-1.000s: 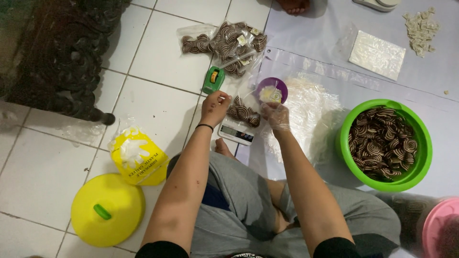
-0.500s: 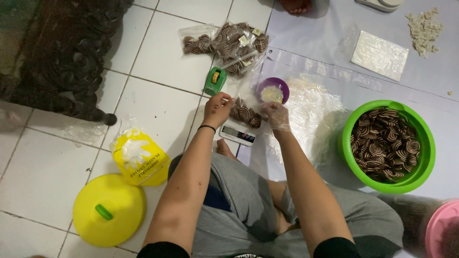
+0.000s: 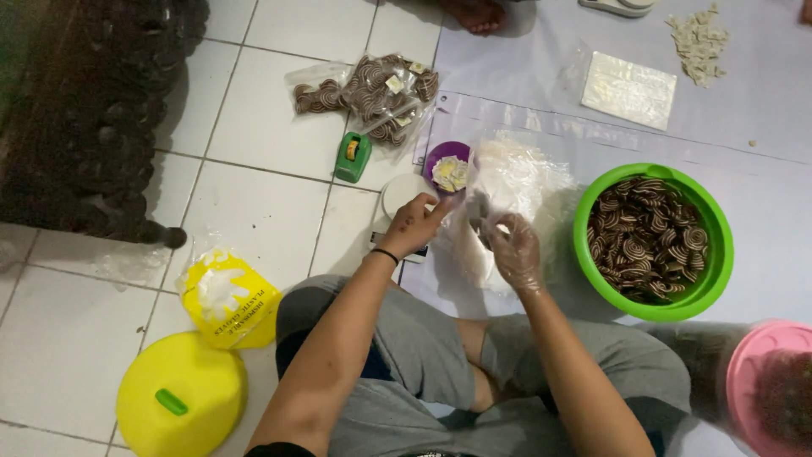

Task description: The person sits on the floor and packs spiral-shaped cookies into small plastic bags. They use a digital scale to weigh the cookies, place them into bags, and seal them. The person wears gloves and works with a green bowl of cookies, a scale, and plastic bags.

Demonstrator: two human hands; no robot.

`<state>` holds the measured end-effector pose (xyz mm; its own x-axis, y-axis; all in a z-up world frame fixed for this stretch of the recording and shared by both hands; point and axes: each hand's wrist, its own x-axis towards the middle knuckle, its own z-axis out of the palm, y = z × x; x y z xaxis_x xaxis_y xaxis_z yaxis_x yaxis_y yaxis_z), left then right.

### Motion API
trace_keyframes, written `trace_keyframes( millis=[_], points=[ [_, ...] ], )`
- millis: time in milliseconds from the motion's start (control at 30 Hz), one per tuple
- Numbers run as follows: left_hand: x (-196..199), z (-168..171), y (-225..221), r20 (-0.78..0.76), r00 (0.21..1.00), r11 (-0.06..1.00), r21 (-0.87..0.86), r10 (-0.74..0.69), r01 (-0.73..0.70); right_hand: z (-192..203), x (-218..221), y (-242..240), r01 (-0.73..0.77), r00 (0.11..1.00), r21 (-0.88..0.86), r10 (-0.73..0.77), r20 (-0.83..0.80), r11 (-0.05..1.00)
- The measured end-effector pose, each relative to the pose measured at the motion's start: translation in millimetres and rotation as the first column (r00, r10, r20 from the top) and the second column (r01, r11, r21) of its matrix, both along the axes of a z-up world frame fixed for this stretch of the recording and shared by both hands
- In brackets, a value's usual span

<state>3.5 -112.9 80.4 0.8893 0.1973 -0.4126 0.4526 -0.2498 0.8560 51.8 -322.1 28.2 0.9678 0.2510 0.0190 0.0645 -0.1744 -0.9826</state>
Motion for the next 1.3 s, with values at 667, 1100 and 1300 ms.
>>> trace_keyframes(
  millis=[667, 1100, 1300],
  points=[
    [5, 8, -38, 0.083, 0.985, 0.984, -0.105, 0.154, -0.145, -39, 84, -27, -0.21, 0.977, -0.658, 0.177, -0.117, 0.723],
    [14, -7, -30, 0.188, 0.973, 0.98, -0.166, 0.137, -0.106, -78, 162, 104, -0.178, 0.875, -0.977, 0.474, -0.102, 0.119],
    [18, -3, -28, 0.132, 0.98, 0.965, -0.236, 0.147, -0.113, -35, 148, 109, -0.241, 0.91, -0.924, 0.401, -0.108, 0.298]
  ],
)
